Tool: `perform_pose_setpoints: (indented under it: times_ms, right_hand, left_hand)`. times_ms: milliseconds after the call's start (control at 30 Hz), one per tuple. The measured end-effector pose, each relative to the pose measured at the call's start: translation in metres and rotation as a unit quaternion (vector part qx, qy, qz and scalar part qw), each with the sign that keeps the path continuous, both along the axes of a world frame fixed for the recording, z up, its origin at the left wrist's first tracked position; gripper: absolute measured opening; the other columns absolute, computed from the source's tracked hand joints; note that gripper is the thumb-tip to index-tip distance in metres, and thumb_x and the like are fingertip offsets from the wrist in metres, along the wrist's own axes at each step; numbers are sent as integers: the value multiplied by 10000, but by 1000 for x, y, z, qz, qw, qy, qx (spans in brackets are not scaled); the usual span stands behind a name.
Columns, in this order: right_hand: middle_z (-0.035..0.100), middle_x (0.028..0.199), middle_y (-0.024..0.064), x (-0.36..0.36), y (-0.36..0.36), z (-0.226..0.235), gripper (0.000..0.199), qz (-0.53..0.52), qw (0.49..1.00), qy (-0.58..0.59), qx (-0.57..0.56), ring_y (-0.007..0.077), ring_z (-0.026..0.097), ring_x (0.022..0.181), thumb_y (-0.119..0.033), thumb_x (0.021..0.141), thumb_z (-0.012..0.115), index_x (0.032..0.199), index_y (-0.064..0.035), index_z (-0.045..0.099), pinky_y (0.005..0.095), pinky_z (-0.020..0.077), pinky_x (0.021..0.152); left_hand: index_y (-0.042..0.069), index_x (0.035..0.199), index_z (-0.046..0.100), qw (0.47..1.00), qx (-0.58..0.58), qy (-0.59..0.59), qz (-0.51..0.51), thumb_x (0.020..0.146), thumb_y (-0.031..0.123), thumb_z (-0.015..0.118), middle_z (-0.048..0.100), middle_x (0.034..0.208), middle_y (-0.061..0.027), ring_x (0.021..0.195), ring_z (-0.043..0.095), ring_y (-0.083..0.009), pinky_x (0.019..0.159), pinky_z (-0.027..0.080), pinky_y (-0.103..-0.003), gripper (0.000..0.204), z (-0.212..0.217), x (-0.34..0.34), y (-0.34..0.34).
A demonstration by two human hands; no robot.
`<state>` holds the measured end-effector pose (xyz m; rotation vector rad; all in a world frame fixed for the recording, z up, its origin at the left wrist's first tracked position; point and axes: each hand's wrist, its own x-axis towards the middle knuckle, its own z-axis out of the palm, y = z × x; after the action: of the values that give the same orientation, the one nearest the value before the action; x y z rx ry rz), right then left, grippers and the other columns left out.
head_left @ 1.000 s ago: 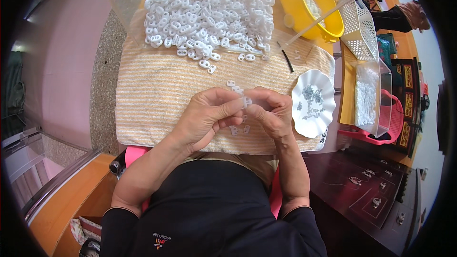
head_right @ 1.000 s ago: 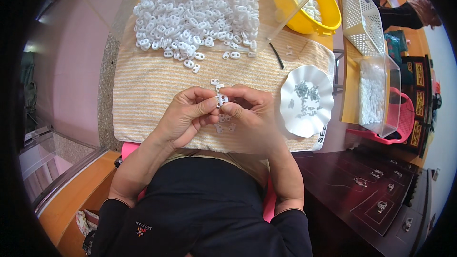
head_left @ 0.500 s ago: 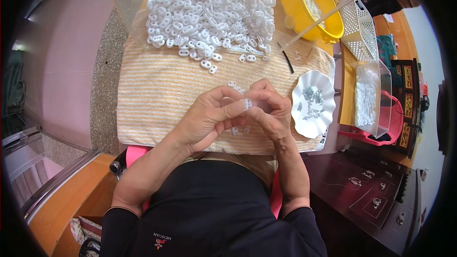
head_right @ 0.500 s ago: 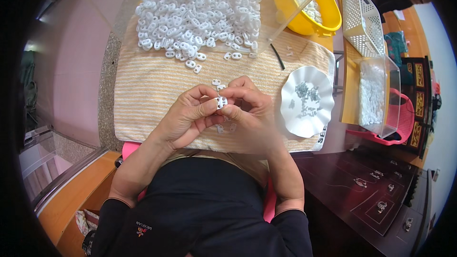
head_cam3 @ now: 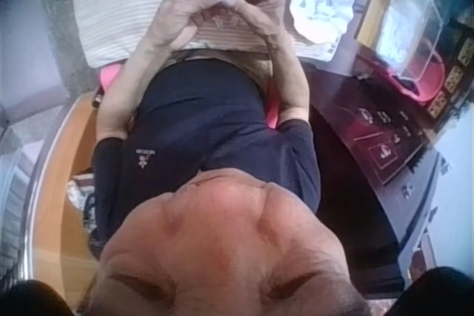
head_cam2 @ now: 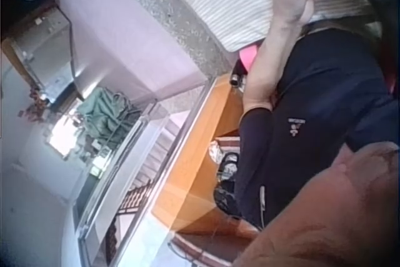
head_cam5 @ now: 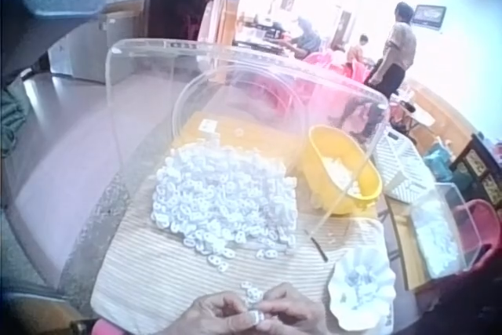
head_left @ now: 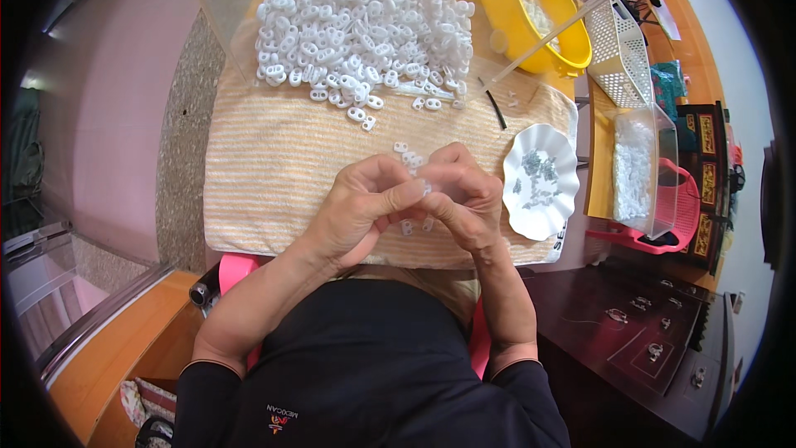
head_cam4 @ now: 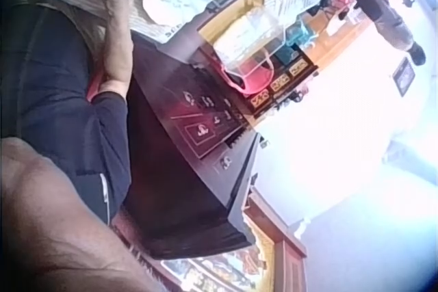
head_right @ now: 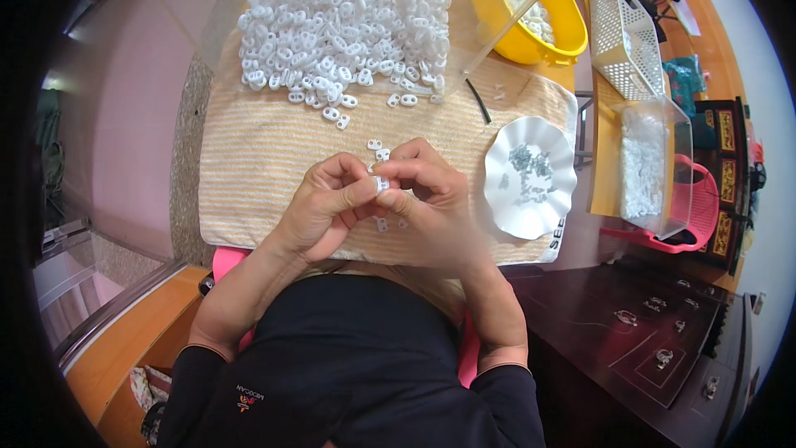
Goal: Assembling small white plastic components by snapping two pieces together.
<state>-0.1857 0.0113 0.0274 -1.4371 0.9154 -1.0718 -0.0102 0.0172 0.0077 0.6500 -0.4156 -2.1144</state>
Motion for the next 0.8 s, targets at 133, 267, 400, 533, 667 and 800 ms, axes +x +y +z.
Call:
perform_pose_setpoints:
  times_ms: [133,267,400,533,667,800]
  right_hand:
    - [565,933,70,1,1,6,202,8,999,-10,36,122,541,836,-114,844,721,1012,-8,682,234,436,696]
    - [567,938,64,1,-2,10,186,10,998,-30,53,127,545,842,-102,847,715,999,0,677,243,436,727]
    - [569,942,58,-8,-6,6,167,40,996,-13,78,132,549,860,-85,848,711,982,4,667,249,433,758]
    - [578,947,53,-13,-8,5,115,44,993,-44,97,125,559,865,-50,855,695,944,10,653,248,442,754]
    - [642,802,31,-28,-15,20,96,-29,984,72,158,96,605,720,-29,842,696,915,7,646,233,497,690]
    - [644,752,26,-74,-42,27,116,-135,970,179,93,71,592,655,-51,859,659,948,22,655,211,494,583]
  left_hand:
    - [81,831,608,1000,-4,0,6,872,149,702,652,806,-35,724,625,-139,639,476,-240,123,4,-1,0]
    - [68,855,605,1000,-15,16,-12,877,131,694,652,832,-39,750,629,-142,676,503,-249,111,4,-1,-3]
    - [44,885,590,1000,-8,22,-17,896,116,669,649,888,-51,803,627,-139,751,546,-281,107,4,0,-5]
    - [47,904,572,1000,-13,17,-18,904,111,655,634,931,-65,811,627,-124,763,558,-283,105,2,0,-4]
    - [41,913,582,1000,-8,-17,9,909,116,651,643,980,-93,797,623,-115,756,554,-273,101,-4,1,-6]
    - [36,904,594,998,-24,-43,38,910,104,646,645,1024,-125,780,622,-105,737,548,-264,86,-2,0,-7]
